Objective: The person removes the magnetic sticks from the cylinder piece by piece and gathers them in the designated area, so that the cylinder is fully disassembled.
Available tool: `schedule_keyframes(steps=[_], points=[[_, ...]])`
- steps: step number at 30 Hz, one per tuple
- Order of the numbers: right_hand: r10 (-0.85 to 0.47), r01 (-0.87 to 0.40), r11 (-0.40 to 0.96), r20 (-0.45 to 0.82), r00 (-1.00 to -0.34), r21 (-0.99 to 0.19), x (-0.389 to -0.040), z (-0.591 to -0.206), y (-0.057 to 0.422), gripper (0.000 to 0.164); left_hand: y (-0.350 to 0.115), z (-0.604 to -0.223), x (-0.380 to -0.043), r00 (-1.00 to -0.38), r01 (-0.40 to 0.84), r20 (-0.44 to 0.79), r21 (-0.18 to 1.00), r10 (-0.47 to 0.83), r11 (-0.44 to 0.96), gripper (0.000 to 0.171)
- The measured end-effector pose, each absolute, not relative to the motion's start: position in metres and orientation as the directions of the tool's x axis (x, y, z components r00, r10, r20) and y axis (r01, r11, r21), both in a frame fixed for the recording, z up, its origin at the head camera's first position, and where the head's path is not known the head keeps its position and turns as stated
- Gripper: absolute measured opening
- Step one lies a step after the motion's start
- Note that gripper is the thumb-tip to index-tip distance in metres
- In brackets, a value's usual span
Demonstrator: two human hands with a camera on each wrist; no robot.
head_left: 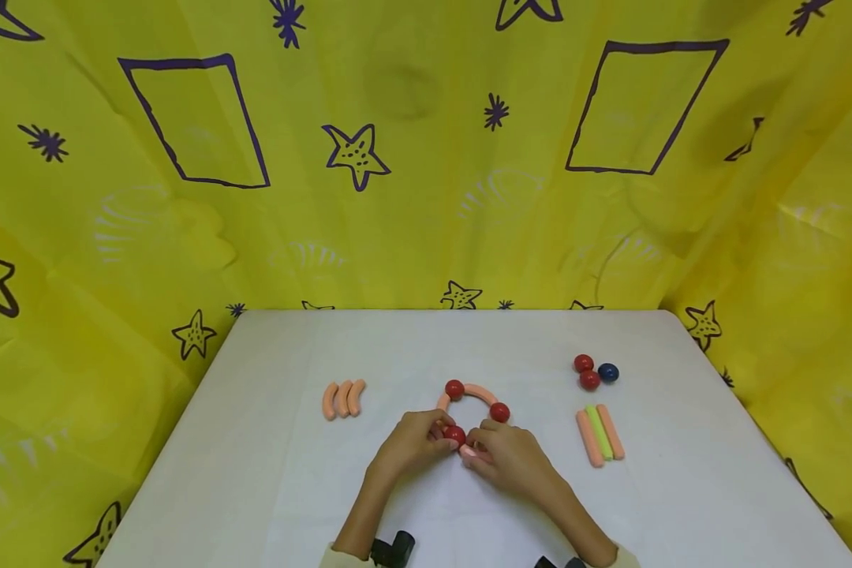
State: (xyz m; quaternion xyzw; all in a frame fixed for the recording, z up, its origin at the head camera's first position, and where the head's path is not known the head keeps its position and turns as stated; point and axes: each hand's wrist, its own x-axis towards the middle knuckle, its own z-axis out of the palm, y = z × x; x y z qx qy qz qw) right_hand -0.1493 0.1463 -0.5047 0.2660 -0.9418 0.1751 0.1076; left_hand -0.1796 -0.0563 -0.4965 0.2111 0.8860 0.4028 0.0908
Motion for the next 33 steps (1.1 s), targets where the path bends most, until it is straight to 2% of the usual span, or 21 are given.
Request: schedule_keyframes(steps=[4, 14, 33], points=[[-0.463, -0.548, 0.793, 0.322, -0.826, -0.266, -0.1501, -0.5067, 0.1459, 0.013, -0.0564, -0.4961, -0.1796, -0.89, 0.313, 0.012, 0.743, 0.455, 0.592, 0.023], [-0.446, -0.541, 0.817, 0.377, -0.812, -0.198, -0.1523, -0.5088, 0.1391, 0.023, -0.0545, -0.4942, -0.1781, -0.891, 0.325, 0.027, 0.735, 0.453, 0.596, 0.022], [-0.415, -0.51, 0.805, 0.327, -0.849, -0.303, -0.1509, -0.51, 0.144, 0.022, -0.0551, -0.4943, -0.1781, -0.893, 0.301, 0.002, 0.745, 0.449, 0.595, 0.023]])
